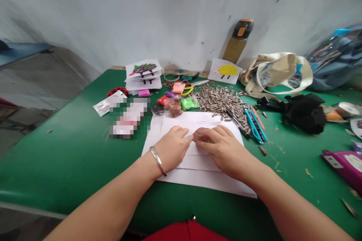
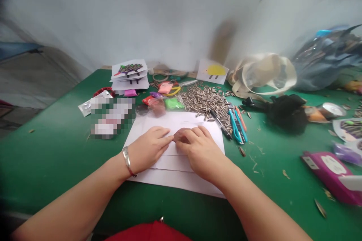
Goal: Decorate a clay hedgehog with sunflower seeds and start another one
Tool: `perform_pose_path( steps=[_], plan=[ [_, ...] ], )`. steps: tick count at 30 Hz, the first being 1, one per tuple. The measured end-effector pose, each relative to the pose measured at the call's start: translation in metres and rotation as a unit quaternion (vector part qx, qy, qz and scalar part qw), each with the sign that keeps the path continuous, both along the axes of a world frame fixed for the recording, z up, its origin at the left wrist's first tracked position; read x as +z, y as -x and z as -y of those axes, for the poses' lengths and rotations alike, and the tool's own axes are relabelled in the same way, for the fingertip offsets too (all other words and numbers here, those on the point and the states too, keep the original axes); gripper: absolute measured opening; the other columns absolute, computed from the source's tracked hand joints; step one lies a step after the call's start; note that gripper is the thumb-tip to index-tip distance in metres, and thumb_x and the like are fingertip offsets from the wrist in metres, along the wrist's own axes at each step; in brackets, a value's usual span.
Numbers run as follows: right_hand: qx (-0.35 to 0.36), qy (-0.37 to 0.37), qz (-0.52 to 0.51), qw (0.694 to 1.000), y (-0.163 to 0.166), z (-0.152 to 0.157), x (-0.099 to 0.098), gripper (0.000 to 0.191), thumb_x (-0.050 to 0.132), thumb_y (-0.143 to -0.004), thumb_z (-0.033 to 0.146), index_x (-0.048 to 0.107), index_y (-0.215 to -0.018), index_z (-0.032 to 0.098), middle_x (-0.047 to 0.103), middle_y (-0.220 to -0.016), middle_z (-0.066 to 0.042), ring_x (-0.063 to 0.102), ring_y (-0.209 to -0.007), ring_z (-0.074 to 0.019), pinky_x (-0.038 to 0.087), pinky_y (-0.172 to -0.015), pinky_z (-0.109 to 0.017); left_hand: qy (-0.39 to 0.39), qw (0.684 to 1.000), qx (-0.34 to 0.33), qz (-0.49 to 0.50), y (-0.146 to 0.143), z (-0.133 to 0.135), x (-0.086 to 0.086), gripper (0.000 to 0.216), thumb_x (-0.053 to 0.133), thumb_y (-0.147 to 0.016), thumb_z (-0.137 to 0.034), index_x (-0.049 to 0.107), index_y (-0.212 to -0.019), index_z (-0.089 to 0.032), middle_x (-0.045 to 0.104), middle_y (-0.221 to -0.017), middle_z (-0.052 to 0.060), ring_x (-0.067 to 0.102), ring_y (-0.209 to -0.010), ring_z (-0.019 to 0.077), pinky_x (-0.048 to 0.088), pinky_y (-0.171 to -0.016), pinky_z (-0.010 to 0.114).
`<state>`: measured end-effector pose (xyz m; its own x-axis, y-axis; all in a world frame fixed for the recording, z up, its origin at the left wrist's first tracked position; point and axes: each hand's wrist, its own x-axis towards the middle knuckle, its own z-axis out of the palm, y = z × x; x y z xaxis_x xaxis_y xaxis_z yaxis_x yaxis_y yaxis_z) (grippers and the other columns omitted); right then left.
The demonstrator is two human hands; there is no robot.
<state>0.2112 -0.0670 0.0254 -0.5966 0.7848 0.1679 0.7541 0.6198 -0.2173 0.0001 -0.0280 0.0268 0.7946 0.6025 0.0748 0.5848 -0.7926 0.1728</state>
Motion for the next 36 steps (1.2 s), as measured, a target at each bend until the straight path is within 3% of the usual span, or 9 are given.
perform_pose_path(
  steps=[7,22,32,36],
  plan=[
    [0.006,0.000,0.008,1.000,0.003,0.000,-0.004,0.034,0.051,-0.091,0.013,0.066,-0.116,0.030,0.058,-0.125,-0.005,0.048,-0.108,-0.0243,0.030,-0.102,-0.050,-0.010,1.000,-0.001,-0.007,0.001,0.000,-0.002,0.023,0.045,-0.094,-0.015,0.063,-0.109,-0.012,0.060,-0.107,0.013,0.053,-0.100,0.0245,0.044,-0.095,0.041],
    [0.000,-0.011,0.004,1.000,-0.001,-0.001,-0.004,0.040,0.047,-0.089,0.010,0.065,-0.120,0.029,0.058,-0.126,-0.007,0.049,-0.109,-0.0245,0.032,-0.101,-0.048,-0.050,0.998,-0.016,-0.017,-0.001,0.003,0.002,0.024,0.045,-0.092,-0.011,0.060,-0.111,-0.012,0.063,-0.108,0.013,0.055,-0.103,0.0253,0.044,-0.096,0.041],
    [-0.029,-0.010,0.032,0.999,-0.001,0.001,-0.001,0.044,0.046,-0.086,0.008,0.064,-0.118,0.032,0.053,-0.135,-0.002,0.047,-0.114,-0.0250,0.022,-0.109,-0.055,-0.059,0.998,-0.015,-0.018,-0.002,0.005,-0.003,0.031,0.046,-0.092,-0.011,0.056,-0.121,-0.007,0.060,-0.112,0.017,0.053,-0.104,0.0262,0.043,-0.097,0.041],
    [-0.032,-0.028,0.010,0.999,-0.008,-0.001,-0.001,0.055,0.044,-0.080,0.002,0.060,-0.126,0.030,0.054,-0.134,-0.004,0.047,-0.115,-0.0248,0.029,-0.105,-0.050,-0.051,0.999,-0.015,-0.010,-0.003,0.005,-0.001,0.028,0.045,-0.092,-0.010,0.057,-0.117,-0.010,0.061,-0.109,0.014,0.055,-0.102,0.0248,0.043,-0.095,0.041]
  ],
)
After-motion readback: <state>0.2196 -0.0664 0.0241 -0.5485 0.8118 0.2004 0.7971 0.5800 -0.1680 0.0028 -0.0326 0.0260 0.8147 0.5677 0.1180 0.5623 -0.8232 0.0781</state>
